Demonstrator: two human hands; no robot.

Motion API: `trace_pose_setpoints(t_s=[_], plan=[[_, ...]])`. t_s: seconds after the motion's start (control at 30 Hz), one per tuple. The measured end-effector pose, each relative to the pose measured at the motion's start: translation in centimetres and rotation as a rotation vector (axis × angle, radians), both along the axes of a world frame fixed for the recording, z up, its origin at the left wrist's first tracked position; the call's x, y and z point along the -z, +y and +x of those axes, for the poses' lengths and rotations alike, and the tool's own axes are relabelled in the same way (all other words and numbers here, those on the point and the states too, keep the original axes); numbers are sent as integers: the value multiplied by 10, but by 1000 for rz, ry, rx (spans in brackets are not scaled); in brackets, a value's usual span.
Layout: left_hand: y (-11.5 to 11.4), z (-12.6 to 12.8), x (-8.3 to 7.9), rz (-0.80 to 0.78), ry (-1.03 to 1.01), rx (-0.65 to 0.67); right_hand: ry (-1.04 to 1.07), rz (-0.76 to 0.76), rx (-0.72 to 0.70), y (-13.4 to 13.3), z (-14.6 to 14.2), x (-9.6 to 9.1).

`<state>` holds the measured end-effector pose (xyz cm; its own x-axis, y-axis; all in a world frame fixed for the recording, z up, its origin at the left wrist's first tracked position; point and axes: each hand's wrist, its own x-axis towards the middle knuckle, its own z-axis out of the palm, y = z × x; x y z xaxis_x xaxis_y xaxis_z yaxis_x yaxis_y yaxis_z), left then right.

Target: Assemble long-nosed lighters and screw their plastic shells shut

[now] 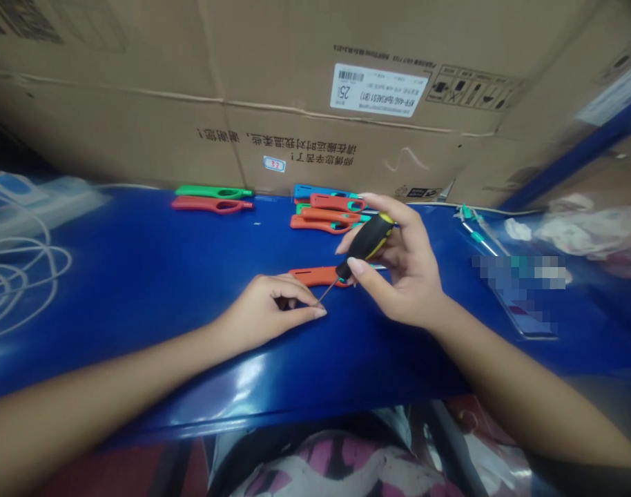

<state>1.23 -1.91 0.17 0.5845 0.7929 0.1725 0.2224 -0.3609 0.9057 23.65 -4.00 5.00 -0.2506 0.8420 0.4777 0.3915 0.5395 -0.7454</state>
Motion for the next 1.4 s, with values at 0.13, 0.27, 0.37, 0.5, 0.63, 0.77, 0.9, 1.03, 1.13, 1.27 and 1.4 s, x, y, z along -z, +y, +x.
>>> trace_pose_setpoints(t_s=[0.13,0.27,0.37,0.5,0.63,0.77,0.9,1.03,1.13,1.27,1.4], plan=[[1,-3,-5,116,5,2,1,14,55,-2,1,2],[9,-13,-15,313,49,-8,13,95,187,2,5,5],[18,-19,-15,368,172,-37,26,130,251,6,6,4],[26,-21,-3,371,242,-5,43,148,270,6,5,0],[24,-15,7,363,193,50,31,255,231,2,3,1],[15,-5,9,351,154,96,-43,315,241,-3,2,8],[10,1,9,366,133,101,-72,257,183,-7,-2,15],[10,1,8,396,131,103,-15,340,71,-4,-5,17],[10,0,7,397,133,117,26,461,42,2,-5,19],[10,0,7,400,133,123,30,509,27,6,-6,22],[10,0,6,407,135,130,31,505,29,5,-8,23]])
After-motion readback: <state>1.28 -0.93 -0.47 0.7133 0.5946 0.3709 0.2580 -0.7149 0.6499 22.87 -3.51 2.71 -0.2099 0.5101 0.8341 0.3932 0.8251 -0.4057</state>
